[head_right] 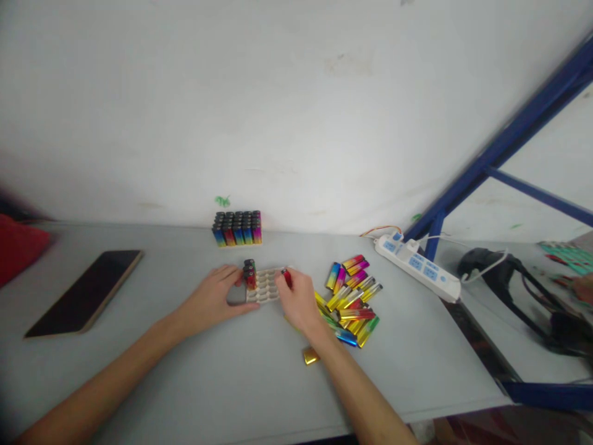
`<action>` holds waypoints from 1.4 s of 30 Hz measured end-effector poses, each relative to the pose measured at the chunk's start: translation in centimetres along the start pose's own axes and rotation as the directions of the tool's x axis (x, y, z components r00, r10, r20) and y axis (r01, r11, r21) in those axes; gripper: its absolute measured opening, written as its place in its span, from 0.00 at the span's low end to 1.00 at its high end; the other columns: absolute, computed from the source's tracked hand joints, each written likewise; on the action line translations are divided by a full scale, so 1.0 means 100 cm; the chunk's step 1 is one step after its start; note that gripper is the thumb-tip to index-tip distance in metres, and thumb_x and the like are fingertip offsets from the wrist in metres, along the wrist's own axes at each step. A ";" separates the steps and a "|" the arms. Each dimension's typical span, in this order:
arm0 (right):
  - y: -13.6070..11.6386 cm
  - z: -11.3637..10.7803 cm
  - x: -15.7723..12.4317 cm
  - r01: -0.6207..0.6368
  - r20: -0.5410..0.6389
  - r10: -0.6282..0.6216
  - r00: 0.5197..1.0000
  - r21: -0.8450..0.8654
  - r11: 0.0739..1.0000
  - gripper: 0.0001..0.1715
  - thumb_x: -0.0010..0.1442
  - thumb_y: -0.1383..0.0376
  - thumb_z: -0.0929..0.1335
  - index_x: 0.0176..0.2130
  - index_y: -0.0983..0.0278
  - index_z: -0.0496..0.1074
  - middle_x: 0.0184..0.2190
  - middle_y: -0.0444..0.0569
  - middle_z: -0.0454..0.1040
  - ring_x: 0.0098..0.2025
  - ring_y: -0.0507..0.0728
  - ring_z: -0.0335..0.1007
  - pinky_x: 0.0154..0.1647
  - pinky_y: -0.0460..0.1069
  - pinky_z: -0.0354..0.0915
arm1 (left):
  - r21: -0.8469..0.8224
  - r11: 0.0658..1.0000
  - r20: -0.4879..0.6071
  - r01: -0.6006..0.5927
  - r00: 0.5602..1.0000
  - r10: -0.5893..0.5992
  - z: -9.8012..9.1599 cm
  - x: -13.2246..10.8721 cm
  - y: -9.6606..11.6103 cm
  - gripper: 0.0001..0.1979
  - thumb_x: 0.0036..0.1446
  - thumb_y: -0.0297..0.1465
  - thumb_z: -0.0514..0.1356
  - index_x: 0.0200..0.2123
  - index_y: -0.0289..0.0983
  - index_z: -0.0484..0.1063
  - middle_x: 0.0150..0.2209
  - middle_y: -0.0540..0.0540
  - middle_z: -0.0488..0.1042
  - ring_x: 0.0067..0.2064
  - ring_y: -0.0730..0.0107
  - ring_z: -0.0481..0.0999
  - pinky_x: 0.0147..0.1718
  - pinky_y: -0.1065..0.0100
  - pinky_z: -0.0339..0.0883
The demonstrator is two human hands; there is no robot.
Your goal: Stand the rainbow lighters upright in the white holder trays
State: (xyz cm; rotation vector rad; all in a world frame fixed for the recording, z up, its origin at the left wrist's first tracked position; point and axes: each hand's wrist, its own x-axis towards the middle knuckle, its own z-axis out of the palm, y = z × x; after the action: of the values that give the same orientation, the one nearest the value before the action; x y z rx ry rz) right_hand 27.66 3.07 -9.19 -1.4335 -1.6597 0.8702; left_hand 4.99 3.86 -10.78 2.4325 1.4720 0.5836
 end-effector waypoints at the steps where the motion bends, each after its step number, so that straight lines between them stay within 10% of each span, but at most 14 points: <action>1: 0.000 0.000 0.000 0.002 0.013 -0.002 1.000 -0.004 1.000 0.25 0.69 0.48 0.61 0.27 0.59 0.64 0.22 0.40 0.63 0.27 0.53 0.58 0.29 0.48 0.52 | 0.003 1.000 -0.001 0.000 1.000 0.000 0.000 0.000 0.000 0.26 0.56 0.57 0.68 0.37 0.40 0.71 0.41 0.42 0.78 0.47 0.48 0.77 0.49 0.53 0.70; 13: -0.003 -0.007 -0.004 0.353 0.003 -0.358 0.934 -0.188 0.917 0.19 0.75 0.53 0.65 0.36 0.60 0.71 0.37 0.50 0.73 0.40 0.58 0.72 0.43 0.50 0.68 | 0.026 1.000 0.004 0.004 1.000 -0.004 0.000 -0.002 0.002 0.26 0.56 0.56 0.69 0.38 0.40 0.71 0.41 0.42 0.77 0.46 0.49 0.76 0.47 0.54 0.69; 23: -0.006 0.004 -0.011 0.303 0.140 -0.290 0.947 -0.077 0.950 0.13 0.76 0.56 0.66 0.43 0.61 0.76 0.36 0.48 0.84 0.38 0.57 0.80 0.42 0.49 0.70 | 0.022 1.000 -0.008 -0.013 1.000 0.013 0.002 -0.002 0.000 0.25 0.58 0.56 0.68 0.39 0.40 0.73 0.41 0.42 0.77 0.46 0.49 0.76 0.48 0.53 0.69; 42: -0.026 0.018 -0.011 0.412 0.263 -0.317 0.911 -0.598 0.688 0.16 0.76 0.53 0.67 0.47 0.63 0.76 0.44 0.56 0.83 0.46 0.63 0.80 0.51 0.55 0.66 | 0.010 1.000 0.005 -0.022 1.000 0.022 0.002 -0.001 -0.001 0.18 0.61 0.48 0.67 0.38 0.40 0.71 0.42 0.42 0.78 0.47 0.48 0.77 0.48 0.53 0.70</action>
State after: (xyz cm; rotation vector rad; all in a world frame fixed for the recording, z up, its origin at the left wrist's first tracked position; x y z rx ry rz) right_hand 24.93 1.57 -7.96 -1.3892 -2.4032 0.1512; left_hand 4.94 3.78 -11.03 2.4593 1.4518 0.5755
